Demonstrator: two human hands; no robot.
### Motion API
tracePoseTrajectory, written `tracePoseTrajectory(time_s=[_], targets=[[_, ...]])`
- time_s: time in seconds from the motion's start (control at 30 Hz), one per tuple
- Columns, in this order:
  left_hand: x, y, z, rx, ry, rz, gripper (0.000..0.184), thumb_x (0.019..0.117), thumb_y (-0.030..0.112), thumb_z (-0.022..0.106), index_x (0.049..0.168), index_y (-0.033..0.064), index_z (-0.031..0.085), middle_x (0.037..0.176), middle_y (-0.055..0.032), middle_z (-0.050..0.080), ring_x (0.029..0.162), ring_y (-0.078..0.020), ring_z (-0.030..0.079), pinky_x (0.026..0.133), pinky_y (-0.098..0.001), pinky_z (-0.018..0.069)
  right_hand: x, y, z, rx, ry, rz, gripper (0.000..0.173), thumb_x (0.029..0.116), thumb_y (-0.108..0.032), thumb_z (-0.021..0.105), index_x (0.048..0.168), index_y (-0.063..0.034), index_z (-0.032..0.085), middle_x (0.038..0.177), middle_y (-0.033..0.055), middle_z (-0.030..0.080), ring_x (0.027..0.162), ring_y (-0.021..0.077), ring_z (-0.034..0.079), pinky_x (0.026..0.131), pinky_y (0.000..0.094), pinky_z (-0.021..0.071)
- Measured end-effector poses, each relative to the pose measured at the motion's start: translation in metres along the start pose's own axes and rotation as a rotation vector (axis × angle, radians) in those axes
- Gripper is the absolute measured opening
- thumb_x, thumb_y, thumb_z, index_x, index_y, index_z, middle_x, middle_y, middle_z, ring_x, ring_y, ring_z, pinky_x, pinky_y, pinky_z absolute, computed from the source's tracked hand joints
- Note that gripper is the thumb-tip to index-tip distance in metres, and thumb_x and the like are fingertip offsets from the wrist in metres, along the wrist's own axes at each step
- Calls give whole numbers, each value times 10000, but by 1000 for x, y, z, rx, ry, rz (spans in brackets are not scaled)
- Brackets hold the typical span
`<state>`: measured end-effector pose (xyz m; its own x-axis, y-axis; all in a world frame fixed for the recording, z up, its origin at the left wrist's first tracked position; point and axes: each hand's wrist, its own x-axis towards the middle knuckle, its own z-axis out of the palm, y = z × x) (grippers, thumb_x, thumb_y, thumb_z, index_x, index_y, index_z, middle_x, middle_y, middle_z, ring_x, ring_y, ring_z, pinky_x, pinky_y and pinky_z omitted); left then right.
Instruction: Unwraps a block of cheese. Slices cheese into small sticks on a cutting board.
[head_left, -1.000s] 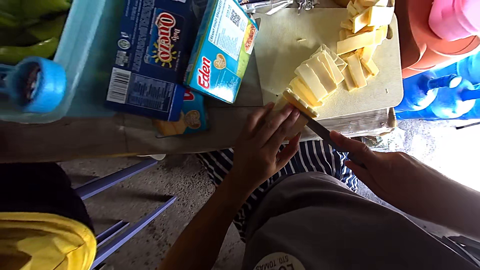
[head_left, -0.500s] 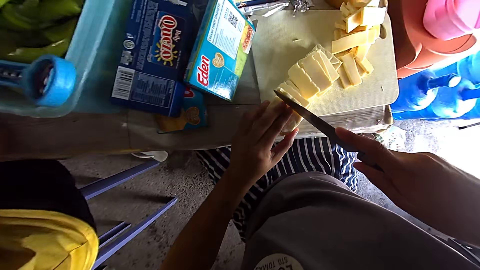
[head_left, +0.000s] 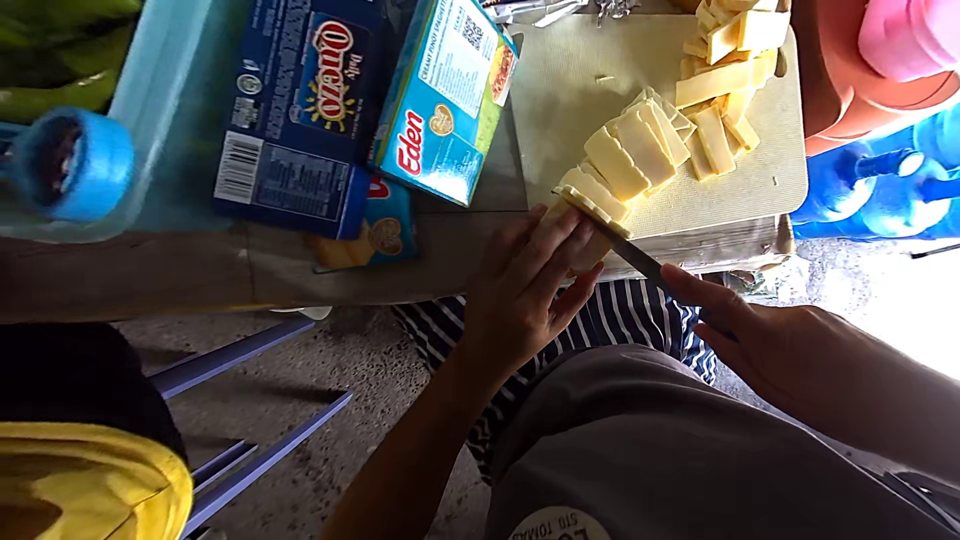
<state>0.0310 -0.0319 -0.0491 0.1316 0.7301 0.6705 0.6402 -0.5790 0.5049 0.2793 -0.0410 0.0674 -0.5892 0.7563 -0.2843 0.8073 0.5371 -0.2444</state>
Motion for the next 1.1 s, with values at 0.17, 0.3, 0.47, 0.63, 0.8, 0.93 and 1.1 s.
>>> tracePoseTrajectory(time_s=[0.17,0.3,0.47,0.63,0.8,0.93,1.1], targets=[[0,0,-1,7,-17,-6,318,927,217,752,1161,1,749,1226,-157,719,1201,-288,633,1071,-330,455,6,8,-1,118,-60,24,542,1044,-254,408,1585,-246,386,587,2,479,448,173,485,401,346,399],[0,1,-1,38,-23,-15,317,940,236,731,1157,8,757,1238,-153,720,1219,-287,631,1072,-326,452,16,35,-32,721,-444,198,536,1077,-395,451,1584,-400,279,635,-59,519,427,2,494,386,178,439],[-1,6,-3,13,-59,-76,475,942,395,718,1214,6,727,1288,-167,686,1273,-301,585,1100,-366,432,10,47,-23,565,0,73,515,1073,-373,447,1580,-365,354,640,-107,529,450,-41,472,402,139,411],[31,21,-13,58,-15,-251,434,989,416,635,1181,42,743,1326,-179,643,1281,-334,541,1097,-514,365,15,59,4,86,408,25,425,1068,-256,437,1466,-277,584,827,78,563,587,244,558,467,423,429],[94,17,-12,-41,-182,-583,490,1003,436,611,1225,14,725,1392,-213,565,1328,-381,468,1097,-566,349,14,66,17,85,522,21,410,1035,-166,523,1412,-278,637,955,153,553,576,258,556,442,405,437],[116,14,-1,-312,-270,-771,419,965,373,690,1181,14,697,1394,-144,538,1329,-229,476,1097,-430,405,9,72,21,58,599,10,398,1043,-191,503,1398,-300,648,978,167,556,573,265,563,428,397,422],[123,32,-1,-304,-205,-622,183,915,249,742,933,67,749,1206,-64,606,1205,-143,502,999,-348,400,8,78,26,-14,648,58,430,1020,-136,531,1389,-317,654,992,196,552,581,306,571,424,408,405]])
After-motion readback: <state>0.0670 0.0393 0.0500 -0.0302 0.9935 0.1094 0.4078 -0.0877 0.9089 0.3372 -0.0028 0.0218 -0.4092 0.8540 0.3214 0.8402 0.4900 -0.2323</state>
